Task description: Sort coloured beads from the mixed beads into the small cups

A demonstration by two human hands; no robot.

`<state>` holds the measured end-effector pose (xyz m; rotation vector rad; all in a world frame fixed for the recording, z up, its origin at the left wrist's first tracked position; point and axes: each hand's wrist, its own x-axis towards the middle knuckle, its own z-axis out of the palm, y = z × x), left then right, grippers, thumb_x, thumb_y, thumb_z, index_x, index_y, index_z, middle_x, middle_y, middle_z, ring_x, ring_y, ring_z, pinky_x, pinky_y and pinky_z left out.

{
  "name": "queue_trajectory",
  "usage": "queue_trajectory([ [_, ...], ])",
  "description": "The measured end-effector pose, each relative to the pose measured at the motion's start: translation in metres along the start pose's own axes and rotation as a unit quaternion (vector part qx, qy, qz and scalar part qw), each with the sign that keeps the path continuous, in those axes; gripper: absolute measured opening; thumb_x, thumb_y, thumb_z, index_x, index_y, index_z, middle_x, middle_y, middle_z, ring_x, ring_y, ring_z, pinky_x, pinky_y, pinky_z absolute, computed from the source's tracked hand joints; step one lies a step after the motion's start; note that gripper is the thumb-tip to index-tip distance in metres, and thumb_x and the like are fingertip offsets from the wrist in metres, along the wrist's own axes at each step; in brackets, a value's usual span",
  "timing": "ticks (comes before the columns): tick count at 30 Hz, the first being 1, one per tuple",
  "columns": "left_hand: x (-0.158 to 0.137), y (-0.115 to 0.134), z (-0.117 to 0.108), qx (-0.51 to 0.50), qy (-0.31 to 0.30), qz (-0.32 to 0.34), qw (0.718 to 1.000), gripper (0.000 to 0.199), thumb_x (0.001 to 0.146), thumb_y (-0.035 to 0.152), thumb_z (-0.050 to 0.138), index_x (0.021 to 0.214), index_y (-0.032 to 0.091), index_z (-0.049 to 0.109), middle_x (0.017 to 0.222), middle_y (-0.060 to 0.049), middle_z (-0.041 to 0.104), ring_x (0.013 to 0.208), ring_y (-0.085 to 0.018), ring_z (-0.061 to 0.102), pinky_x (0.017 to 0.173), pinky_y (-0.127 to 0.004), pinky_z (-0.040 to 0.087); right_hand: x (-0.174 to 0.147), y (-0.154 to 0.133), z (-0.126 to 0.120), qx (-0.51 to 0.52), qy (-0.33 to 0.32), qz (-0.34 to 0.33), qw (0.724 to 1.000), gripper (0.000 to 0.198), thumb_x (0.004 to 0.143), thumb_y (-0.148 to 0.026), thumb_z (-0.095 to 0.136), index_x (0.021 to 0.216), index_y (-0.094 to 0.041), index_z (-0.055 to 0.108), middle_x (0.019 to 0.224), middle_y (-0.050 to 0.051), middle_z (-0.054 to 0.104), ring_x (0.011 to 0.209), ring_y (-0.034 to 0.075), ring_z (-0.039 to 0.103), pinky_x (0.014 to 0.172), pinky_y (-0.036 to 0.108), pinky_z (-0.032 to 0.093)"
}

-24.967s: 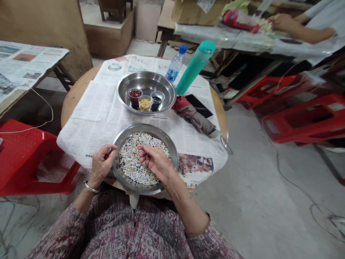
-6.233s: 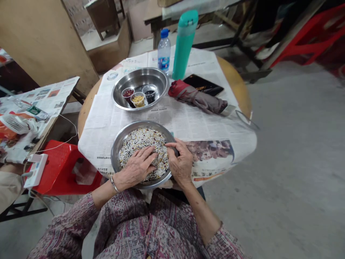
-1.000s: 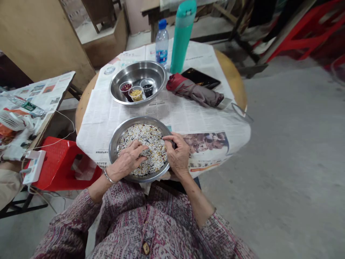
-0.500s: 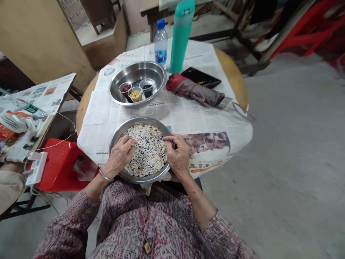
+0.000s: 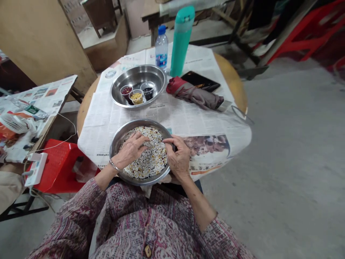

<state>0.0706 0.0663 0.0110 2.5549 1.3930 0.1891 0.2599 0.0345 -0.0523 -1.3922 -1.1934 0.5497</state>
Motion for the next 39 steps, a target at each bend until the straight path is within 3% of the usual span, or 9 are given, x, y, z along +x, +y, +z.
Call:
queue_trajectory([
  [3,-0.011,0.004,0.002,-0.023,-0.011,0.01,1.0,0.019,0.096,0.015,0.051,0.111,0.02,0.063,0.108,-0.005,0.065,0.11,-0.021,0.061,0.103,-0.04,0.05,0.0,-0.001,0.0,-0.001,0.001,-0.001,1.0,0.016,0.081,-0.026,0.058,0.078,-0.022,0.074,0.093,0.006,0.074,0.099,0.024,0.068,0.091,0.038,0.05],
  [8,-0.029,0.002,-0.004,-0.034,-0.003,-0.014,0.999,0.012,0.098,0.023,0.054,0.104,0.023,0.064,0.102,-0.003,0.068,0.101,-0.018,0.065,0.093,-0.035,0.054,0.0,-0.001,0.001,0.006,0.005,0.009,1.0,0.016,0.08,-0.027,0.058,0.077,-0.022,0.074,0.094,0.007,0.075,0.101,0.024,0.068,0.092,0.039,0.05],
  [14,-0.008,-0.002,-0.007,-0.006,0.067,-0.029,0.997,0.023,0.095,0.03,0.061,0.116,0.02,0.061,0.115,-0.007,0.062,0.111,-0.023,0.057,0.101,-0.041,0.05,0.0,0.0,0.001,0.008,0.006,0.007,1.0,0.016,0.08,-0.028,0.059,0.077,-0.022,0.074,0.094,0.007,0.075,0.102,0.025,0.068,0.093,0.04,0.05],
  [17,0.008,0.009,-0.001,-0.002,0.035,-0.011,0.999,0.036,0.094,0.033,0.063,0.125,0.018,0.057,0.124,-0.01,0.058,0.117,-0.026,0.053,0.102,-0.044,0.049,0.0,-0.001,0.001,0.007,0.003,0.001,1.0,0.016,0.081,-0.027,0.059,0.077,-0.022,0.074,0.093,0.007,0.075,0.101,0.024,0.068,0.094,0.04,0.05],
  [22,0.014,0.036,0.01,0.016,-0.044,0.067,0.997,0.025,0.095,0.03,0.06,0.116,0.017,0.061,0.117,-0.008,0.059,0.113,-0.025,0.054,0.1,-0.041,0.049,0.001,-0.001,0.0,0.003,0.001,-0.004,1.0,0.016,0.081,-0.026,0.059,0.079,-0.022,0.074,0.095,0.006,0.075,0.099,0.023,0.068,0.095,0.04,0.05],
  [25,0.004,0.042,0.008,0.026,-0.066,0.077,0.995,0.023,0.096,0.031,0.057,0.113,0.016,0.062,0.114,-0.009,0.06,0.109,-0.025,0.055,0.097,-0.04,0.05,0.0,0.0,0.0,0.007,0.004,-0.001,1.0,0.015,0.08,-0.027,0.059,0.078,-0.022,0.074,0.094,0.006,0.075,0.099,0.024,0.068,0.095,0.04,0.051],
  [32,-0.023,0.017,-0.002,0.015,-0.047,0.018,0.999,0.026,0.097,0.038,0.058,0.117,0.02,0.06,0.112,-0.007,0.062,0.108,-0.024,0.055,0.098,-0.041,0.048,0.0,0.002,0.0,0.004,0.005,0.006,1.0,0.016,0.079,-0.027,0.059,0.078,-0.022,0.075,0.095,0.007,0.075,0.101,0.025,0.068,0.096,0.042,0.05],
  [39,-0.042,0.003,0.004,-0.014,-0.002,0.004,1.0,0.023,0.097,0.036,0.06,0.112,0.019,0.06,0.107,-0.006,0.062,0.106,-0.022,0.055,0.101,-0.039,0.047,0.0,0.001,0.0,0.002,0.002,0.005,1.0,0.016,0.078,-0.027,0.06,0.077,-0.022,0.074,0.093,0.006,0.074,0.102,0.025,0.068,0.095,0.041,0.05],
])
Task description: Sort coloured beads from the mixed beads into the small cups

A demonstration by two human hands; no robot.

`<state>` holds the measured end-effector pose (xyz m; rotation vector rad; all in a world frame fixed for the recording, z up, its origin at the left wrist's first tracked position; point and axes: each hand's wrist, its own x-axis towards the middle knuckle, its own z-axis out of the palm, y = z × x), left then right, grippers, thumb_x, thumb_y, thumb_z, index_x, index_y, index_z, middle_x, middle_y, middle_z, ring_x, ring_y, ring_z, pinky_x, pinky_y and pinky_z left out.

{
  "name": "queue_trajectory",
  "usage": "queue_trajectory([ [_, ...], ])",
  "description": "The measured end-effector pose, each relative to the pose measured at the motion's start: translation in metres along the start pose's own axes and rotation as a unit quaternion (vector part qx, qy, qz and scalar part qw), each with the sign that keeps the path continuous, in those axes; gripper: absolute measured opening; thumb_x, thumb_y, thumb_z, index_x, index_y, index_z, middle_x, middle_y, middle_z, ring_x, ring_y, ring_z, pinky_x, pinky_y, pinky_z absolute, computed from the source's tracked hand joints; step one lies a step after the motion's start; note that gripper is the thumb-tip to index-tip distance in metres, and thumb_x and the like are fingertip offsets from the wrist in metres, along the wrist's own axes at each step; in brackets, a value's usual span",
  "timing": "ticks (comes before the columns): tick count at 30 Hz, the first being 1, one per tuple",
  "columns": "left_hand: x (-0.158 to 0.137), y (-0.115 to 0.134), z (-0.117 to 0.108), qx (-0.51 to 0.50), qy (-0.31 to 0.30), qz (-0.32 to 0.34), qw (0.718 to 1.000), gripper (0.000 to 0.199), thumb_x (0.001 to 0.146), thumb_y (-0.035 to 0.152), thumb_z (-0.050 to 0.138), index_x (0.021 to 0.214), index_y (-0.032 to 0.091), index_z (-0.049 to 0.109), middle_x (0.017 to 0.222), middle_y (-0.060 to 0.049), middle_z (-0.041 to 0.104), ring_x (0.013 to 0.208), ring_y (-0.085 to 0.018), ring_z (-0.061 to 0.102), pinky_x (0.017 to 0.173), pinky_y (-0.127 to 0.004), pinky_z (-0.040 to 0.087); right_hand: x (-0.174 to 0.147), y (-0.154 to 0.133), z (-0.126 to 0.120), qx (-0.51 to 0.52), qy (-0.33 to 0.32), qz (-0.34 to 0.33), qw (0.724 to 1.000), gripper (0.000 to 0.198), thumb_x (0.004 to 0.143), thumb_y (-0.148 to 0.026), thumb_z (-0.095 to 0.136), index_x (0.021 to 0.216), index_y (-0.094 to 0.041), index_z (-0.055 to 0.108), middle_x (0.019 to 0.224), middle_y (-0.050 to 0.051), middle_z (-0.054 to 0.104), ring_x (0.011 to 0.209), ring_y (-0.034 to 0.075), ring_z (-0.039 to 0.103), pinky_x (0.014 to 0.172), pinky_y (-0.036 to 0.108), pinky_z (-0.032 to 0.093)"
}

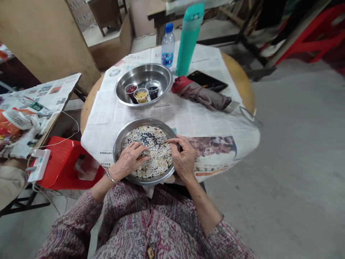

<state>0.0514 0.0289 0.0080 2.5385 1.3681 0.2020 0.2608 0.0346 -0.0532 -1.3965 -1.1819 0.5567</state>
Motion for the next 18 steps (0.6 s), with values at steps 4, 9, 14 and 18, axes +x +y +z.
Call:
queue_trajectory([
  [4,-0.0015,-0.0003,0.001,-0.013,0.011,-0.001,1.0,0.019,0.096,0.033,0.061,0.11,0.02,0.06,0.105,-0.005,0.062,0.105,-0.022,0.055,0.102,-0.04,0.047,-0.0001,-0.0014,-0.0004,-0.003,0.002,-0.002,1.0,0.014,0.077,-0.027,0.06,0.076,-0.022,0.074,0.091,0.005,0.074,0.098,0.025,0.068,0.093,0.041,0.051],
  [9,-0.0001,0.0003,-0.0008,-0.027,0.012,-0.01,1.0,0.017,0.096,0.032,0.061,0.109,0.022,0.061,0.103,-0.005,0.062,0.104,-0.022,0.056,0.099,-0.041,0.049,0.0,-0.004,-0.0006,0.001,-0.001,-0.003,1.0,0.014,0.077,-0.028,0.059,0.076,-0.023,0.073,0.087,0.004,0.073,0.092,0.023,0.068,0.089,0.039,0.052],
  [14,0.0014,0.0022,-0.0024,-0.021,0.014,-0.013,1.0,0.016,0.096,0.03,0.06,0.108,0.02,0.061,0.103,-0.005,0.064,0.102,-0.022,0.056,0.1,-0.039,0.048,-0.0006,-0.0041,0.0,0.002,0.001,0.004,1.0,0.015,0.077,-0.027,0.059,0.077,-0.023,0.073,0.091,0.005,0.074,0.098,0.024,0.068,0.092,0.04,0.05],
  [18,0.002,0.0028,-0.0011,-0.018,0.016,-0.014,1.0,0.015,0.097,0.029,0.059,0.11,0.021,0.061,0.104,-0.005,0.064,0.103,-0.022,0.056,0.1,-0.04,0.048,-0.0007,-0.0023,0.0002,0.004,0.001,0.005,1.0,0.016,0.078,-0.028,0.059,0.077,-0.023,0.074,0.092,0.006,0.074,0.098,0.025,0.068,0.092,0.041,0.05],
])
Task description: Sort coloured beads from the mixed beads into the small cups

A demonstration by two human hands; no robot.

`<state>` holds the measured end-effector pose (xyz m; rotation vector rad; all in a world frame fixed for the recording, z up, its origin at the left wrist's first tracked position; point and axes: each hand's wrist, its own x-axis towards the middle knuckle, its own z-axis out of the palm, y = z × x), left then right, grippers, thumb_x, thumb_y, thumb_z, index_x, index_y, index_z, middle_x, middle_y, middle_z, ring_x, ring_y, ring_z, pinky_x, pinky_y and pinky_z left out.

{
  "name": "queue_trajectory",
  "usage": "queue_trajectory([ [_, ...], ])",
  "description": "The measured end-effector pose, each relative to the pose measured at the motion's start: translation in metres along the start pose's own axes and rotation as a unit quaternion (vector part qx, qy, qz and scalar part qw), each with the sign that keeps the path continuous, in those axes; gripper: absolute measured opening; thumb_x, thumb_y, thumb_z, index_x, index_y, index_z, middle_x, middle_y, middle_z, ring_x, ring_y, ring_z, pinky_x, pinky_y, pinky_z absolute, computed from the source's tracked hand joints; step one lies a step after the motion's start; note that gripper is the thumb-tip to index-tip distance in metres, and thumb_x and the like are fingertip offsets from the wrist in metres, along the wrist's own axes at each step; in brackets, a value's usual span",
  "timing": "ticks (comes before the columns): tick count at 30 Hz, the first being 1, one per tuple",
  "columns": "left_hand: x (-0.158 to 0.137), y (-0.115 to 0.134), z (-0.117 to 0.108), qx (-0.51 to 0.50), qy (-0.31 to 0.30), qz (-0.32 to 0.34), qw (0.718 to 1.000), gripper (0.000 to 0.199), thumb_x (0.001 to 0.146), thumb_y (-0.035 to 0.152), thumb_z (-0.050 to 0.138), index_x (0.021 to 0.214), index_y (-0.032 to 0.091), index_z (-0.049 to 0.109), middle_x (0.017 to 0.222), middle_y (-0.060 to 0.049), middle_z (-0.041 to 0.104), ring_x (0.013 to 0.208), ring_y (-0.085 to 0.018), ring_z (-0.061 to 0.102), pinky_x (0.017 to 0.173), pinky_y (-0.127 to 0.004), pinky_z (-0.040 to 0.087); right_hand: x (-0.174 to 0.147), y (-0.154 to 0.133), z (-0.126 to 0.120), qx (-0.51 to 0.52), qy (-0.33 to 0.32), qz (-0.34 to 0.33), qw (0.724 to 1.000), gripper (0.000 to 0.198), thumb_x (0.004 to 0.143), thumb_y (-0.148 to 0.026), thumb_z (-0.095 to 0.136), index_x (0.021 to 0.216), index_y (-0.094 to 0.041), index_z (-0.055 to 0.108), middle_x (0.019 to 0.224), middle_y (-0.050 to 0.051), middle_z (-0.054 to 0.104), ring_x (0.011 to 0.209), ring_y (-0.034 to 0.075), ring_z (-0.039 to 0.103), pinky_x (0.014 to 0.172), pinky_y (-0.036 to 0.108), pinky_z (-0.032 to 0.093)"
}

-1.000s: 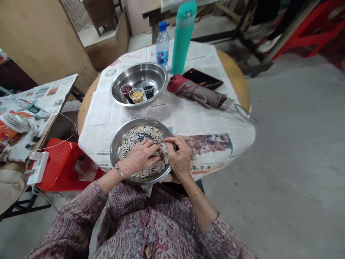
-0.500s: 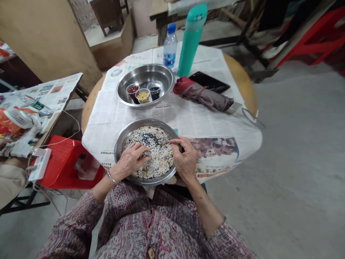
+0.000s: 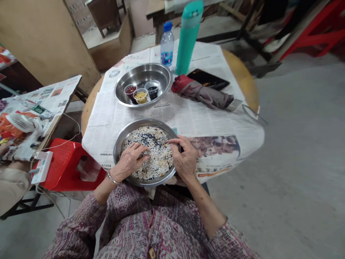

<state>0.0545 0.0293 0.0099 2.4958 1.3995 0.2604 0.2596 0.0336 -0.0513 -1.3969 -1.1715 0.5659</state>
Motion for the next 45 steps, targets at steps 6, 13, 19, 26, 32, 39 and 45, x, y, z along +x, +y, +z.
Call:
queue_trajectory([
  [6,0.0,0.0,0.002,0.0,-0.002,-0.007,1.0,0.016,0.098,0.029,0.057,0.111,0.021,0.06,0.105,-0.005,0.063,0.107,-0.022,0.057,0.099,-0.041,0.048,0.001,0.002,0.0,-0.001,0.005,0.001,1.0,0.015,0.078,-0.027,0.06,0.077,-0.023,0.074,0.093,0.006,0.075,0.103,0.026,0.068,0.095,0.042,0.05],
  [13,-0.003,0.002,0.002,0.002,0.003,-0.013,1.0,0.016,0.098,0.028,0.058,0.111,0.02,0.06,0.105,-0.006,0.062,0.104,-0.021,0.056,0.099,-0.039,0.049,0.001,-0.003,0.0,0.008,0.003,-0.003,1.0,0.015,0.077,-0.027,0.059,0.077,-0.024,0.073,0.092,0.005,0.074,0.098,0.024,0.068,0.093,0.041,0.051],
  [19,-0.006,0.004,0.003,0.008,0.006,-0.018,1.0,0.016,0.098,0.027,0.057,0.113,0.022,0.058,0.106,-0.005,0.061,0.105,-0.021,0.056,0.099,-0.04,0.049,0.001,-0.001,0.001,0.005,0.003,-0.003,1.0,0.015,0.078,-0.028,0.059,0.077,-0.024,0.073,0.093,0.005,0.074,0.099,0.025,0.067,0.094,0.042,0.051],
  [26,-0.007,0.001,0.006,0.003,0.01,-0.012,1.0,0.016,0.097,0.023,0.057,0.113,0.021,0.058,0.105,-0.005,0.062,0.105,-0.022,0.057,0.099,-0.04,0.05,0.001,-0.001,0.001,0.006,-0.004,-0.003,1.0,0.015,0.079,-0.027,0.06,0.077,-0.023,0.074,0.094,0.006,0.074,0.101,0.025,0.068,0.096,0.042,0.05],
  [32,-0.005,-0.001,0.005,-0.037,0.02,-0.022,0.999,0.013,0.099,0.017,0.05,0.106,0.022,0.059,0.101,-0.004,0.062,0.099,-0.019,0.06,0.094,-0.037,0.053,0.0,-0.002,0.001,0.012,0.017,-0.011,1.0,0.016,0.08,-0.027,0.059,0.079,-0.023,0.074,0.093,0.005,0.076,0.097,0.023,0.069,0.091,0.039,0.052],
  [39,-0.013,-0.001,-0.004,-0.006,0.046,-0.039,0.998,0.006,0.099,0.023,0.053,0.103,0.022,0.057,0.1,-0.004,0.06,0.1,-0.02,0.059,0.096,-0.038,0.052,0.0,-0.003,0.001,0.017,0.011,-0.009,1.0,0.016,0.081,-0.025,0.058,0.079,-0.022,0.073,0.09,0.005,0.074,0.094,0.023,0.069,0.088,0.038,0.052],
  [45,-0.038,0.004,-0.017,0.0,-0.047,-0.039,0.998,0.042,0.089,0.034,0.07,0.125,0.025,0.05,0.115,-0.007,0.054,0.106,-0.025,0.057,0.093,-0.044,0.055,0.001,-0.004,0.001,0.006,0.008,-0.011,1.0,0.015,0.081,-0.026,0.058,0.077,-0.023,0.072,0.09,0.005,0.074,0.096,0.023,0.068,0.091,0.039,0.051],
])
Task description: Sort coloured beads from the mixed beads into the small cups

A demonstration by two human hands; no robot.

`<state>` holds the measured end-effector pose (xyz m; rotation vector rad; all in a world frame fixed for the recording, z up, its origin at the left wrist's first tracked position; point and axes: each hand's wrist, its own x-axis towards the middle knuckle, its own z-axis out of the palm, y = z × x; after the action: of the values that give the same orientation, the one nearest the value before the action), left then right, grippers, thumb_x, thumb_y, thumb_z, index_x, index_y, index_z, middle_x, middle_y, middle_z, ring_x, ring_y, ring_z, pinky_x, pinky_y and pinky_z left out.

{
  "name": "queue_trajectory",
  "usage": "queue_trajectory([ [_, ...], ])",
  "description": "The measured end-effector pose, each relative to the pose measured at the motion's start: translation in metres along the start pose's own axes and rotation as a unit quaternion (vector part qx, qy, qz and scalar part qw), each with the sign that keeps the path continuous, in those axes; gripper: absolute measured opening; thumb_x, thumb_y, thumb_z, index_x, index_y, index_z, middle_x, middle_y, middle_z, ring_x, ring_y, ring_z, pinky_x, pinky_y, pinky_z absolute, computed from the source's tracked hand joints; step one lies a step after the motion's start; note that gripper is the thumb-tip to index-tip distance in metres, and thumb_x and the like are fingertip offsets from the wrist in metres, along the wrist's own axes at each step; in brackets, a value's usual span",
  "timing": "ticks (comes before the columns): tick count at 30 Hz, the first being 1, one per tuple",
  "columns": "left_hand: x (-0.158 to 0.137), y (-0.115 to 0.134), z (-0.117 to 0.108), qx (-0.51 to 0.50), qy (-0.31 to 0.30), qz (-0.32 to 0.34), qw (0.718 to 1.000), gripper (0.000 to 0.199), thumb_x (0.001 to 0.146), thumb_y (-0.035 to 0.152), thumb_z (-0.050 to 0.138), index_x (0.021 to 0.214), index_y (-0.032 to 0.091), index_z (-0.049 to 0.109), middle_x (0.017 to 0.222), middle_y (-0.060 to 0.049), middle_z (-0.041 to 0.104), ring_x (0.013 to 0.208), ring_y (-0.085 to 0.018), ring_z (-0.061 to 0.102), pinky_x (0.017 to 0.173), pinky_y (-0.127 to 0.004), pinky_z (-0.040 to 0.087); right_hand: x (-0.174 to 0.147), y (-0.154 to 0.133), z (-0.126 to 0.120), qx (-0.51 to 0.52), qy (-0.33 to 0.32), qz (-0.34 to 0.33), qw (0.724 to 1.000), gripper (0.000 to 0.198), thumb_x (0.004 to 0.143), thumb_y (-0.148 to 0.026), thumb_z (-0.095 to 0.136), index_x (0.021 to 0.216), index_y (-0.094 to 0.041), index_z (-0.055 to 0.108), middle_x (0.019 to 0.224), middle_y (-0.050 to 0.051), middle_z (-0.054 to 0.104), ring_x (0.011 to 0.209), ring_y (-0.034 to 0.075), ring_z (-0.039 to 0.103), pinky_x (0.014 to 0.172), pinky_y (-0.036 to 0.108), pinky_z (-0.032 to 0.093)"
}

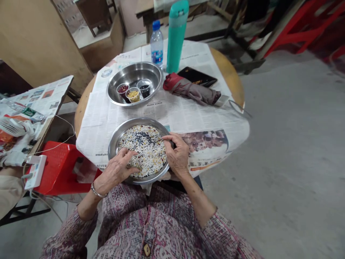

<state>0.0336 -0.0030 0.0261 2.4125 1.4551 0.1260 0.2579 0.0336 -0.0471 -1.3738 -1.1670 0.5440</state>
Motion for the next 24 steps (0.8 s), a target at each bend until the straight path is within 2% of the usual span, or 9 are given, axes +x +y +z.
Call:
queue_trajectory([
  [4,0.001,0.007,0.006,-0.032,-0.026,0.023,0.999,0.038,0.092,0.023,0.064,0.127,0.026,0.049,0.116,-0.006,0.052,0.103,-0.021,0.059,0.093,-0.04,0.055,0.0,0.0,-0.001,-0.003,-0.005,-0.003,1.0,0.015,0.081,-0.026,0.058,0.077,-0.023,0.072,0.088,0.005,0.074,0.095,0.023,0.068,0.091,0.038,0.051],
  [9,0.029,0.009,0.012,-0.046,-0.034,0.034,0.998,0.023,0.096,0.013,0.051,0.117,0.021,0.057,0.109,-0.005,0.057,0.097,-0.018,0.06,0.091,-0.036,0.055,0.001,0.001,0.0,-0.003,-0.003,-0.008,1.0,0.015,0.081,-0.025,0.058,0.078,-0.022,0.072,0.088,0.005,0.074,0.094,0.022,0.068,0.09,0.038,0.052],
  [12,0.048,0.005,0.01,-0.028,-0.011,0.018,0.999,0.02,0.097,0.012,0.048,0.112,0.021,0.059,0.105,-0.005,0.058,0.094,-0.018,0.06,0.09,-0.036,0.054,0.001,0.002,0.0,-0.001,-0.003,-0.008,1.0,0.016,0.081,-0.024,0.057,0.078,-0.022,0.072,0.09,0.005,0.074,0.094,0.022,0.069,0.09,0.038,0.052],
  [15,0.06,0.005,0.002,-0.009,0.024,0.026,0.999,0.021,0.096,0.019,0.053,0.117,0.021,0.058,0.112,-0.006,0.057,0.103,-0.02,0.059,0.094,-0.039,0.053,0.001,0.002,0.0,-0.003,-0.003,-0.009,1.0,0.015,0.081,-0.024,0.058,0.078,-0.022,0.072,0.089,0.005,0.074,0.093,0.022,0.069,0.088,0.037,0.052],
  [17,0.062,0.008,-0.002,0.013,0.015,0.069,0.997,0.03,0.093,0.028,0.062,0.122,0.022,0.058,0.121,-0.008,0.057,0.113,-0.025,0.055,0.096,-0.042,0.052,0.001,0.002,0.001,-0.001,-0.002,-0.01,1.0,0.015,0.081,-0.023,0.058,0.078,-0.022,0.072,0.089,0.005,0.074,0.093,0.022,0.069,0.087,0.037,0.052],
  [20,0.062,0.016,-0.003,0.032,-0.04,0.167,0.985,0.04,0.087,0.035,0.07,0.124,0.023,0.059,0.128,-0.007,0.056,0.118,-0.027,0.051,0.1,-0.044,0.05,0.0,0.002,0.001,0.002,-0.003,-0.007,1.0,0.016,0.082,-0.023,0.057,0.078,-0.022,0.072,0.09,0.005,0.074,0.093,0.022,0.069,0.087,0.037,0.052],
  [22,0.062,0.022,0.001,0.035,-0.062,0.21,0.975,0.038,0.087,0.033,0.069,0.122,0.023,0.06,0.129,-0.006,0.057,0.118,-0.026,0.051,0.102,-0.044,0.048,0.0,0.002,0.001,-0.002,-0.003,-0.005,1.0,0.016,0.082,-0.024,0.057,0.078,-0.022,0.073,0.091,0.005,0.074,0.093,0.022,0.069,0.087,0.037,0.052],
  [24,0.064,0.026,0.005,0.05,-0.064,0.223,0.971,0.027,0.09,0.026,0.064,0.116,0.021,0.062,0.125,-0.007,0.059,0.116,-0.025,0.052,0.102,-0.042,0.048,0.001,0.003,0.001,-0.006,-0.003,-0.005,1.0,0.016,0.082,-0.024,0.057,0.078,-0.022,0.073,0.091,0.006,0.074,0.094,0.022,0.069,0.087,0.037,0.052],
])
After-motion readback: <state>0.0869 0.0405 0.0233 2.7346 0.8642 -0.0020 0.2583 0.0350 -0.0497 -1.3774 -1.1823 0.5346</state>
